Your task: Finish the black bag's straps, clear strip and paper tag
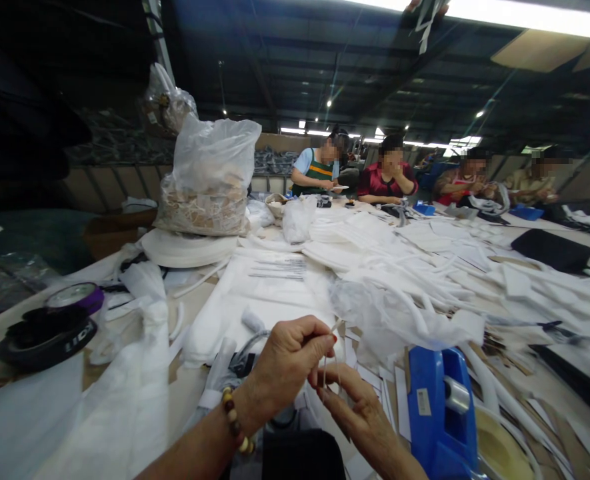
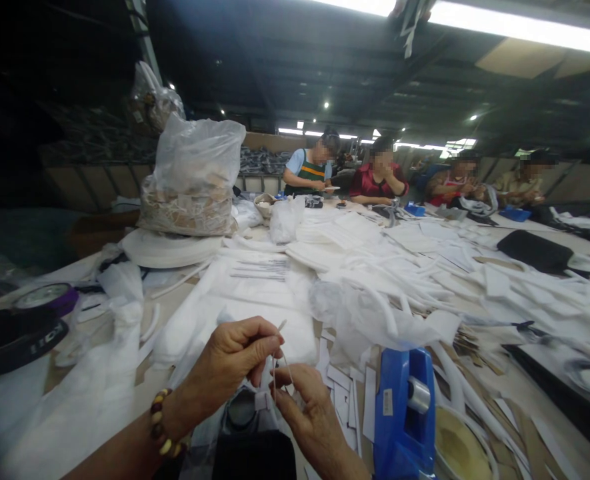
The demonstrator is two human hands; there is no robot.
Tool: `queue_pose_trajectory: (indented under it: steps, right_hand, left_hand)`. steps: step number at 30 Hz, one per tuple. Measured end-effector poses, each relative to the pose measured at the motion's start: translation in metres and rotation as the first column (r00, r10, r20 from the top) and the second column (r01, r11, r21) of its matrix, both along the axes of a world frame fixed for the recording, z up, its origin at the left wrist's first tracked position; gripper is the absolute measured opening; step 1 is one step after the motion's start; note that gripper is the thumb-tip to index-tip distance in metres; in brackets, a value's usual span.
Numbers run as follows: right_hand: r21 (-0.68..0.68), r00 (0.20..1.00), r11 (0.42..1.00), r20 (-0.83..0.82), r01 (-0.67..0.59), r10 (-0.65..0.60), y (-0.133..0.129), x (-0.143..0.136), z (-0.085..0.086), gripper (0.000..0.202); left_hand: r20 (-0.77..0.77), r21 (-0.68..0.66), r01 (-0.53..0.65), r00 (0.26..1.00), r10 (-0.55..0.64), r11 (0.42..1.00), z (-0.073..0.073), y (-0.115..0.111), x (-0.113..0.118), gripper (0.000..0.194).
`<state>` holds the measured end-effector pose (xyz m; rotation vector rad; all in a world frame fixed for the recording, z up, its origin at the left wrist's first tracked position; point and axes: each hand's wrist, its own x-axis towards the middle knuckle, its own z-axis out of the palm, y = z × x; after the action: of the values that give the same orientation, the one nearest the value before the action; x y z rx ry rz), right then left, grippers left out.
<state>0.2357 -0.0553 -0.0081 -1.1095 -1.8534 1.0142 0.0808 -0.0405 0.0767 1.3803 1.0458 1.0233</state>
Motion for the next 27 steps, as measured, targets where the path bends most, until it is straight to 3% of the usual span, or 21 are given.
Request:
queue_pose_trajectory:
  steps: [3, 5, 7, 9, 12, 14, 18, 20, 23, 27]
  right_hand:
    - [-0.099, 0.980, 0.995, -0.196, -0.007, -0.012, 0.004, 0.004, 0.008, 0.033]
    - [-0.200, 0.919, 0.979, -0.394, -0.046, -0.037, 0.008, 0.002, 0.016, 0.043]
    - [-0.283, 0.834, 0.952, -0.547, -0.114, -0.063, 0.012, -0.004, 0.022, 0.035]
    - [-0.369, 0.793, 0.923, -0.592, -0.106, -0.145, 0.015, -0.012, 0.024, 0.025]
    - [-0.479, 0.788, 0.878, -0.543, -0.008, -0.289, 0.020, -0.020, 0.023, 0.030]
    - [-0.501, 0.820, 0.864, -0.477, 0.041, -0.316, 0.026, -0.021, 0.019, 0.031]
    - [-0.408, 0.896, 0.875, -0.237, 0.259, -0.376, 0.051, -0.015, 0.000, 0.034]
    - [-0.365, 0.896, 0.864, -0.144, 0.347, -0.421, 0.068, -0.013, -0.014, 0.035]
    - [-0.383, 0.910, 0.855, -0.077, 0.350, -0.407, 0.092, -0.016, -0.039, 0.031]
    - [-0.462, 0.953, 0.851, -0.040, 0.249, -0.301, 0.113, -0.031, -0.062, 0.025]
  left_hand:
    - [-0.111, 0.142, 0.015, 0.994, 0.000, 0.990, -0.002, 0.003, 0.001, 0.015]
    - [-0.161, 0.260, 0.037, 0.987, 0.006, 0.965, -0.004, 0.005, 0.002, 0.015]
    - [-0.167, 0.309, 0.033, 0.986, 0.020, 0.951, -0.005, 0.008, 0.002, 0.016]
    - [-0.170, 0.304, 0.004, 0.984, 0.050, 0.953, -0.007, 0.012, -0.002, 0.016]
    - [-0.221, 0.243, -0.042, 0.970, 0.098, 0.969, -0.013, 0.021, -0.011, 0.016]
    - [-0.319, 0.150, -0.085, 0.939, 0.130, 0.985, -0.022, 0.026, -0.019, 0.016]
    - [-0.537, -0.029, -0.222, 0.826, 0.172, 0.975, -0.056, 0.031, -0.030, 0.021]
    - [-0.565, -0.131, -0.246, 0.815, 0.131, 0.960, -0.077, 0.030, -0.032, 0.023]
    - [-0.574, -0.246, -0.273, 0.814, 0.087, 0.930, -0.100, 0.030, -0.031, 0.025]
    - [-0.618, -0.270, -0.289, 0.783, 0.064, 0.918, -0.110, 0.031, -0.033, 0.029]
